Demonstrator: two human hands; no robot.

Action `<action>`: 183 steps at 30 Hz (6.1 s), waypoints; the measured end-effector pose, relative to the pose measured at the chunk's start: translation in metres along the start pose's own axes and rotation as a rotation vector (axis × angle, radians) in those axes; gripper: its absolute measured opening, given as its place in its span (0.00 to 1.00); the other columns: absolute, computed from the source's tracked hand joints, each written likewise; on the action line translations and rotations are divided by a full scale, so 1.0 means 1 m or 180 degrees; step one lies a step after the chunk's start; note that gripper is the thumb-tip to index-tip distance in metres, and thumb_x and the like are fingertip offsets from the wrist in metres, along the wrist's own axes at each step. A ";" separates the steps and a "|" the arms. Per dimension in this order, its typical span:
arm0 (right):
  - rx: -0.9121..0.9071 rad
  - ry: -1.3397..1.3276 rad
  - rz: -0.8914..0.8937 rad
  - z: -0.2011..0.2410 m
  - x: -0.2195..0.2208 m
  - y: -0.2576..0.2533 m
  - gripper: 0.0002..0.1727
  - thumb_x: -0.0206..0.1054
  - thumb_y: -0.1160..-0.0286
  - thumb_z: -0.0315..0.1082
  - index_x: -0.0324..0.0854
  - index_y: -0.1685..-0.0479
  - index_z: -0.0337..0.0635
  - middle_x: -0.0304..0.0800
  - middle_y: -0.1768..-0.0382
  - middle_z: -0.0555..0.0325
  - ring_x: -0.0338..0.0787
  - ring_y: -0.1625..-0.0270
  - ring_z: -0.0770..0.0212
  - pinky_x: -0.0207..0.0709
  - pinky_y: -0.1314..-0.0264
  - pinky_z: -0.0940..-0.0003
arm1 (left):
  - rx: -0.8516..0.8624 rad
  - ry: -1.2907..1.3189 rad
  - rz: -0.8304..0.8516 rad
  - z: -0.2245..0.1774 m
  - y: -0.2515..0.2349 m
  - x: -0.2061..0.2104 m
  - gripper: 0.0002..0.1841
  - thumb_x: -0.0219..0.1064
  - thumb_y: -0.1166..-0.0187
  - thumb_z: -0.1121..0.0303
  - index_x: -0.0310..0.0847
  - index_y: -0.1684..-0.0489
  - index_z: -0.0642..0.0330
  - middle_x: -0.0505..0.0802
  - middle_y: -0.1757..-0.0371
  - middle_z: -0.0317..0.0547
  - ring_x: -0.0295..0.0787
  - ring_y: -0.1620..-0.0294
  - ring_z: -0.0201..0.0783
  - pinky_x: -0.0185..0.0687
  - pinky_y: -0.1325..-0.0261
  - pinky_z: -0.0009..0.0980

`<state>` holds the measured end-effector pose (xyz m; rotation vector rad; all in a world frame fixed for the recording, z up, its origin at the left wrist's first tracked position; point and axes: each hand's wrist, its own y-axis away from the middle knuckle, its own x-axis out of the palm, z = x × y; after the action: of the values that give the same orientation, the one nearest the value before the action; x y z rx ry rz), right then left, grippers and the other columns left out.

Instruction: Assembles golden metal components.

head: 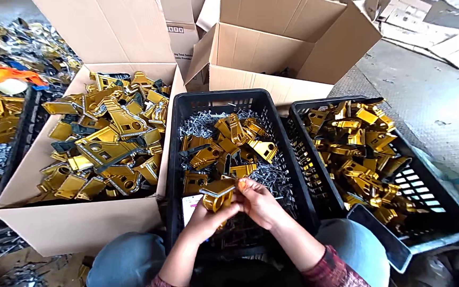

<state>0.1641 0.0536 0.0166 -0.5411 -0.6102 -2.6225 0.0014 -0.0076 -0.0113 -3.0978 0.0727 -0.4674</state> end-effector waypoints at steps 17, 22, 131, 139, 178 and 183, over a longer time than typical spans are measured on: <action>0.0351 0.4939 -0.0601 0.061 -0.068 -0.025 0.10 0.71 0.21 0.37 0.95 0.56 0.41 0.95 0.54 0.42 0.91 0.44 0.39 0.77 0.35 0.32 | -0.0938 0.1175 -0.1435 -0.016 -0.017 -0.002 0.29 0.65 0.22 0.78 0.58 0.22 0.57 0.86 0.54 0.51 0.87 0.69 0.36 0.84 0.72 0.27; -0.0724 0.2006 0.0030 0.055 -0.058 0.016 0.05 0.72 0.28 0.30 0.94 0.65 0.45 0.93 0.71 0.67 0.88 0.69 0.76 0.84 0.61 0.78 | -0.1150 0.1420 -0.1366 -0.015 -0.021 0.010 0.23 0.62 0.14 0.73 0.59 0.24 0.57 0.85 0.59 0.50 0.87 0.69 0.37 0.87 0.68 0.27; -0.1902 0.4782 -0.0915 -0.051 -0.006 0.033 0.29 0.60 0.17 0.33 0.73 0.14 0.49 0.94 0.60 0.43 0.93 0.74 0.46 0.86 0.73 0.48 | -0.0602 -0.2617 -0.1247 0.005 -0.024 -0.004 0.48 0.79 0.39 0.69 0.53 0.15 0.70 0.76 0.24 0.66 0.76 0.24 0.51 0.75 0.23 0.44; -0.1774 0.4747 -0.0790 -0.059 -0.007 0.032 0.29 0.59 0.16 0.35 0.73 0.15 0.48 0.95 0.59 0.45 0.94 0.70 0.46 0.88 0.67 0.47 | -0.0626 -0.2874 -0.1227 0.003 -0.022 0.000 0.47 0.80 0.39 0.69 0.56 0.17 0.68 0.77 0.26 0.64 0.79 0.27 0.52 0.78 0.26 0.45; 0.0102 0.4815 -0.1720 -0.004 -0.048 0.020 0.31 0.55 0.14 0.34 0.64 0.10 0.46 0.79 0.27 0.35 0.81 0.28 0.32 0.76 0.31 0.36 | -0.0739 0.1033 -0.1618 0.008 -0.026 0.001 0.19 0.51 0.25 0.85 0.70 0.34 0.73 0.86 0.33 0.63 0.88 0.36 0.52 0.87 0.39 0.47; -0.0878 0.3357 -0.0110 -0.034 -0.030 0.022 0.49 0.65 0.21 0.56 0.50 0.06 0.38 0.81 0.25 0.42 0.88 0.30 0.54 0.84 0.30 0.54 | -0.1012 0.0623 -0.1319 0.014 -0.021 0.018 0.18 0.59 0.12 0.68 0.73 0.29 0.68 0.89 0.40 0.54 0.88 0.42 0.41 0.85 0.39 0.39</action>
<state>0.1898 0.0267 -0.0178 0.7743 0.0875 -2.5480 0.0237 0.0127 -0.0187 -3.3632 -0.5576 -0.8434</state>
